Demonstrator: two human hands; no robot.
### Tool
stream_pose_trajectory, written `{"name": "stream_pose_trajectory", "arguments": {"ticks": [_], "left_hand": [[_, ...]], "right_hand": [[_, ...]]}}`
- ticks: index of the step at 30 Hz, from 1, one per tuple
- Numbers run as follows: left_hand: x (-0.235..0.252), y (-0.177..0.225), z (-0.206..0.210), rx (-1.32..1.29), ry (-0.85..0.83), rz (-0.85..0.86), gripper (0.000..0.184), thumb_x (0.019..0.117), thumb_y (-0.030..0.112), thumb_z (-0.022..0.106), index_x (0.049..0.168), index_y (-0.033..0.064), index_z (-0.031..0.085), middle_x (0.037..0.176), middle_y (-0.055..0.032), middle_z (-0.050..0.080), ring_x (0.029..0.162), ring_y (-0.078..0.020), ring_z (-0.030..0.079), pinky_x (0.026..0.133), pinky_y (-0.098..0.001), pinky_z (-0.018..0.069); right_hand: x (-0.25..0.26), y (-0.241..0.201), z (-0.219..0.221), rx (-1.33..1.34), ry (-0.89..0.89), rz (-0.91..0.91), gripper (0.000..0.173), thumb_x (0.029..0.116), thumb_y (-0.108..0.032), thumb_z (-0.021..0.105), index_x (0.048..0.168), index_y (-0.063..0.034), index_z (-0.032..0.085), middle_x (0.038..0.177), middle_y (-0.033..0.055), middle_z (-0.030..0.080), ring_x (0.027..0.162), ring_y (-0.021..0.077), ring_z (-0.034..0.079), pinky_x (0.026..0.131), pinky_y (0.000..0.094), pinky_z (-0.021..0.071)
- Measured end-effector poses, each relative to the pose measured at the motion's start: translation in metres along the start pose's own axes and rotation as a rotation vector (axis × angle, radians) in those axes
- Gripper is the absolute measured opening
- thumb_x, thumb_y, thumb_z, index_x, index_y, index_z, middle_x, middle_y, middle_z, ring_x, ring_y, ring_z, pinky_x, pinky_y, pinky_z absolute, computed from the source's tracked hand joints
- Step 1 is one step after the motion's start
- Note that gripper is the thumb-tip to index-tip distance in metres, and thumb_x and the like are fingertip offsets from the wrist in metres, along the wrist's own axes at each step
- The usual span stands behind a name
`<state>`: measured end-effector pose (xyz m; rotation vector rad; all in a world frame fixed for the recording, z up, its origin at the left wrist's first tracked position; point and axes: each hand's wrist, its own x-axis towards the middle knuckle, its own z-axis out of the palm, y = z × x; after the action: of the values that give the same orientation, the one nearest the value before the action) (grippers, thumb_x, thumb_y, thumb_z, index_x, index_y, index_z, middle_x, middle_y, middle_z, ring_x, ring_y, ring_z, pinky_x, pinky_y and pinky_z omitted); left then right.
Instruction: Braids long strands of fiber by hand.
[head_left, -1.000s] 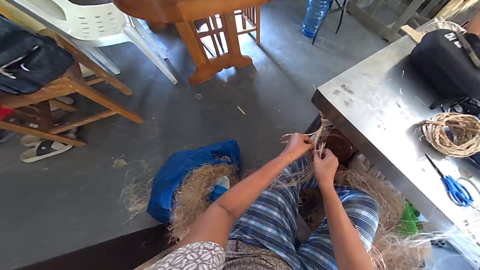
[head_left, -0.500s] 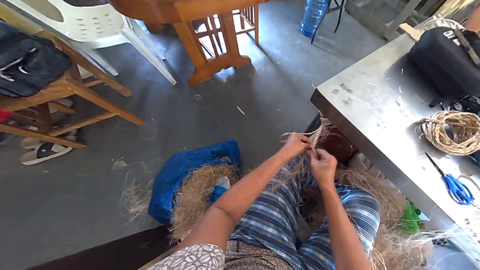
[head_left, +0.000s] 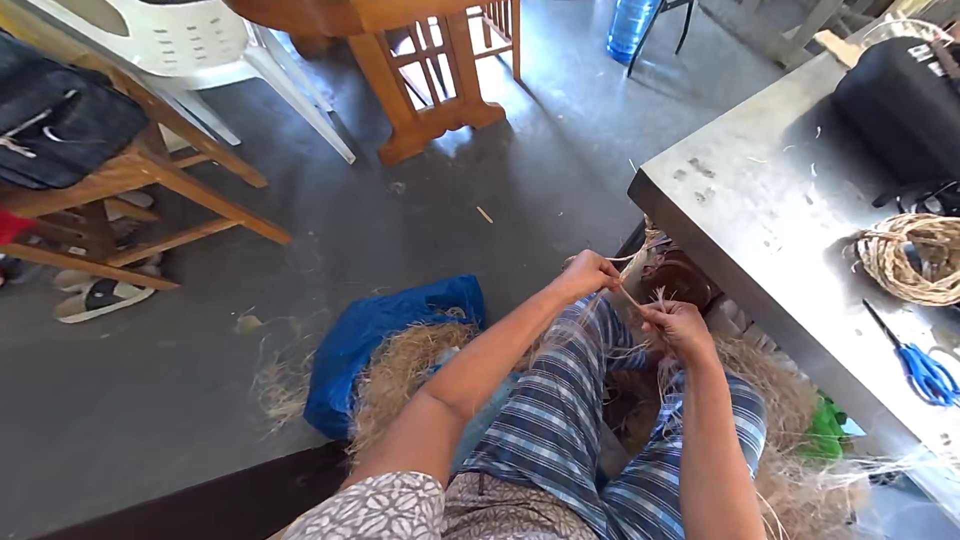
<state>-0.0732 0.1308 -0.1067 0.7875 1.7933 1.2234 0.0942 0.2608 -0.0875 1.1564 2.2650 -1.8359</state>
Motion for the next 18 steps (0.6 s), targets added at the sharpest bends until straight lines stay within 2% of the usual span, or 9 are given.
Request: {"name": "stream_pose_trajectory", "arguments": {"ticks": [2,6,8,9,10,12,14,16,18], "left_hand": [[0.000,0.003,-0.007,0.086,-0.009,0.021,0.015,0.0982,0.005,0.066,0.105,-0.0064,0.072,0.094,-0.0140,0.072,0.086,-0.0164,0.066,0.087,-0.0380,0.0527],[-0.005,0.008,-0.020,0.081,-0.004,-0.011,0.012,0.0971,0.006,0.067,0.101,-0.0035,0.073,0.091,-0.0098,0.072,0.082,-0.0125,0.063,0.084,-0.0358,0.0514],[-0.006,0.009,-0.024,0.053,0.009,-0.042,0.011,0.0974,0.007,0.067,0.101,-0.0017,0.073,0.090,-0.0070,0.072,0.078,-0.0088,0.060,0.078,-0.0315,0.0494],[-0.007,0.011,-0.024,0.051,0.014,-0.059,0.011,0.0978,0.007,0.067,0.101,-0.0005,0.073,0.088,-0.0051,0.072,0.073,-0.0060,0.058,0.071,-0.0273,0.0470],[-0.008,0.012,-0.022,0.053,0.020,-0.074,0.011,0.0983,0.008,0.066,0.101,0.0003,0.074,0.086,-0.0037,0.072,0.068,-0.0039,0.055,0.064,-0.0240,0.0428],[-0.008,0.015,-0.021,0.052,0.019,-0.096,0.012,0.0987,0.008,0.066,0.103,0.0003,0.074,0.087,-0.0040,0.072,0.068,-0.0042,0.055,0.064,-0.0246,0.0425],[-0.009,0.015,-0.023,0.031,0.028,-0.110,0.011,0.0985,0.007,0.066,0.102,0.0008,0.074,0.086,-0.0033,0.071,0.068,-0.0043,0.055,0.066,-0.0249,0.0448],[-0.010,0.013,-0.024,-0.020,0.054,-0.114,0.009,0.0978,0.006,0.066,0.098,0.0011,0.073,0.081,-0.0012,0.069,0.059,-0.0014,0.048,0.057,-0.0206,0.0387],[-0.010,0.011,-0.025,-0.048,0.054,-0.120,0.008,0.0973,0.006,0.067,0.097,0.0014,0.073,0.079,-0.0002,0.069,0.056,-0.0004,0.046,0.054,-0.0196,0.0361]], "right_hand": [[-0.003,0.003,-0.015,-0.116,-0.065,0.021,0.009,0.0979,-0.007,0.067,0.097,0.0000,0.073,0.069,-0.0013,0.067,0.055,0.0017,0.055,0.056,0.0192,0.0461],[-0.007,0.012,-0.036,-0.243,-0.125,0.091,0.010,0.0963,-0.008,0.070,0.101,0.0013,0.072,0.076,0.0013,0.067,0.058,0.0025,0.055,0.057,0.0201,0.0464],[-0.010,0.017,-0.046,-0.287,-0.116,0.083,0.010,0.0956,-0.007,0.070,0.102,0.0002,0.072,0.079,0.0009,0.068,0.061,0.0021,0.055,0.060,0.0204,0.0464],[-0.011,0.020,-0.051,-0.304,-0.112,0.077,0.009,0.0954,-0.005,0.069,0.103,0.0000,0.072,0.084,0.0020,0.069,0.066,0.0033,0.058,0.064,0.0220,0.0488],[-0.013,0.022,-0.054,-0.333,-0.102,0.072,0.009,0.0948,-0.002,0.069,0.102,0.0009,0.072,0.087,0.0045,0.070,0.070,0.0060,0.060,0.069,0.0248,0.0518],[-0.016,0.030,-0.060,-0.438,-0.060,0.095,0.010,0.0944,-0.001,0.068,0.102,0.0036,0.072,0.094,0.0136,0.071,0.081,0.0181,0.066,0.081,0.0384,0.0547],[-0.016,0.042,-0.068,-0.563,-0.002,0.119,0.013,0.0947,-0.005,0.070,0.104,0.0043,0.072,0.099,0.0190,0.071,0.090,0.0276,0.067,0.089,0.0485,0.0536],[-0.021,0.050,-0.079,-0.666,0.055,0.123,0.017,0.0919,-0.007,0.073,0.104,0.0043,0.074,0.106,0.0235,0.071,0.102,0.0373,0.067,0.096,0.0585,0.0488],[-0.027,0.056,-0.091,-0.612,0.080,0.109,0.021,0.0916,-0.006,0.073,0.110,0.0032,0.074,0.112,0.0234,0.071,0.106,0.0372,0.067,0.099,0.0576,0.0486]]}}
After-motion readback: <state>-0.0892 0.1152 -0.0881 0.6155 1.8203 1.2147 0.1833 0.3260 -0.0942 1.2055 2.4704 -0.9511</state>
